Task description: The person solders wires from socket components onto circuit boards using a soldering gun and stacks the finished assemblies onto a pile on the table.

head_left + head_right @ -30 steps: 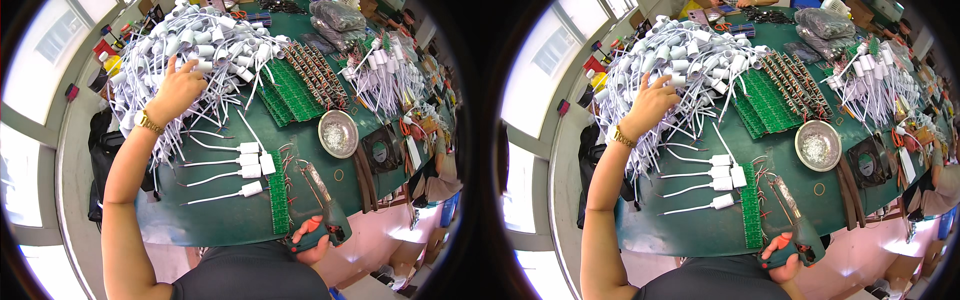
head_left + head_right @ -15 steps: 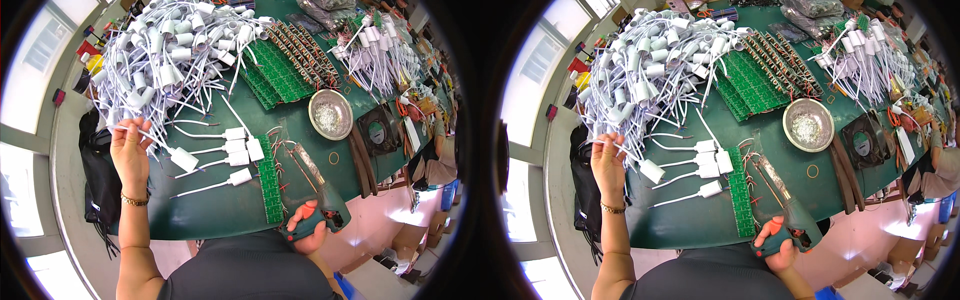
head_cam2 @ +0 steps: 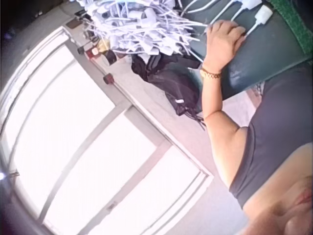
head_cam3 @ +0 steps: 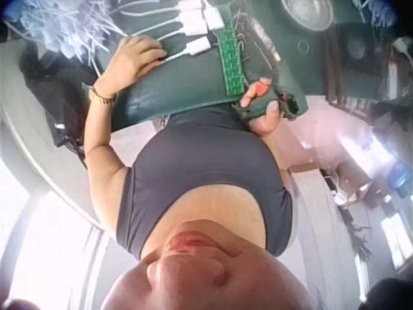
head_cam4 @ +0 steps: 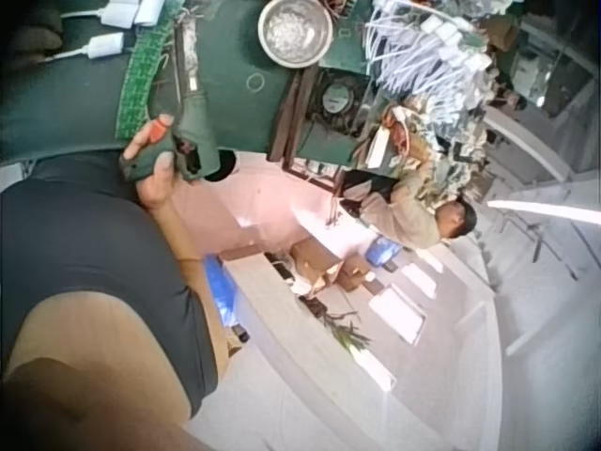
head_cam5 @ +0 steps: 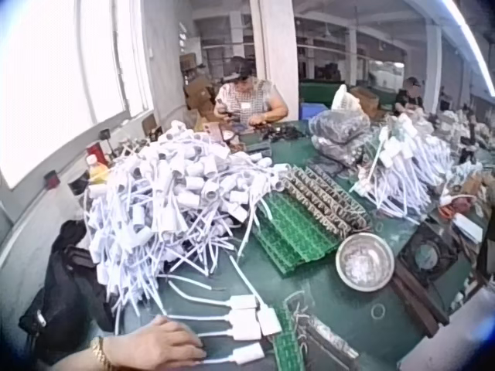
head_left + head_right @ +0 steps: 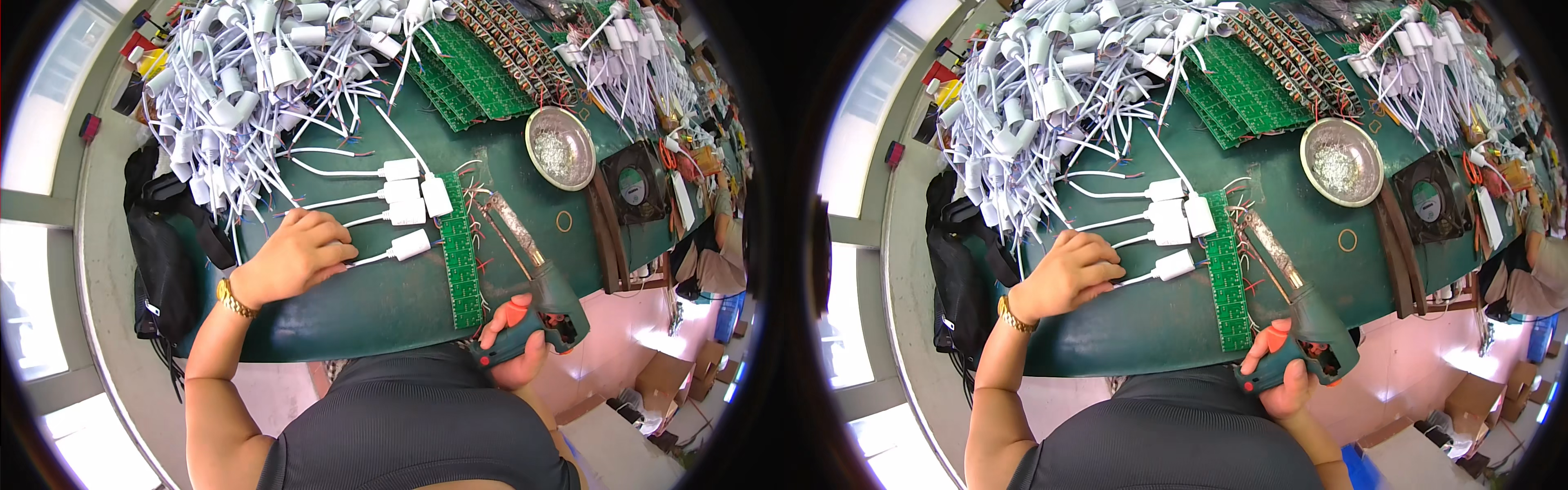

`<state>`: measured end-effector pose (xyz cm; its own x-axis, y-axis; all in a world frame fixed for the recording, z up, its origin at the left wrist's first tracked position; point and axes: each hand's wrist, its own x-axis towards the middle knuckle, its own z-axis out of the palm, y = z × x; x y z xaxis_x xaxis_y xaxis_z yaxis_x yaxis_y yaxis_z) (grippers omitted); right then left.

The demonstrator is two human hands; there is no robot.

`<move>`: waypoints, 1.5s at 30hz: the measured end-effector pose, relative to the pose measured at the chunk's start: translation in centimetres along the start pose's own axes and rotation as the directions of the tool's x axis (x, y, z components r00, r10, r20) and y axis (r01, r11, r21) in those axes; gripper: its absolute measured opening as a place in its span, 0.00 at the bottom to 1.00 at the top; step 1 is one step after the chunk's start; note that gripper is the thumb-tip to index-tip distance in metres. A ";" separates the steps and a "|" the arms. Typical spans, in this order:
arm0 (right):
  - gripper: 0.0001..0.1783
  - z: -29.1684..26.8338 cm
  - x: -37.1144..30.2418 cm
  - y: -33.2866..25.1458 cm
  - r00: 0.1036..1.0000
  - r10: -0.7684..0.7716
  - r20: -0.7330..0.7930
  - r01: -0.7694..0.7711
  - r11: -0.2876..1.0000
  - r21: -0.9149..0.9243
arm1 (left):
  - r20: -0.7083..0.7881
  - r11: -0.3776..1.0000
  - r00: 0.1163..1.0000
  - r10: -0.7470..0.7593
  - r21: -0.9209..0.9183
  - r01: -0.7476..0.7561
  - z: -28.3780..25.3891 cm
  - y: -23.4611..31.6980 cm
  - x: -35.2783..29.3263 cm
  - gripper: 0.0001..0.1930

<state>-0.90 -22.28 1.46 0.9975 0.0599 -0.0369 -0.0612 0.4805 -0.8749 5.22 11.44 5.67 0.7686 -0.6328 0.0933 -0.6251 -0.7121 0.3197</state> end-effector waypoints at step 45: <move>0.35 -4.1 -4.4 -2.0 0.965 0.173 0.200 -0.069 0.895 -0.440 | -0.401 0.962 0.876 -0.268 -0.160 0.221 8.6 6.8 8.3 0.07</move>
<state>-5.04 -27.10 1.36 0.9446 0.3155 -0.0901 -0.1084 0.0408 -0.9933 6.22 -1.27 0.55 0.8954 -0.2412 0.3743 -0.4095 -0.7761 0.4795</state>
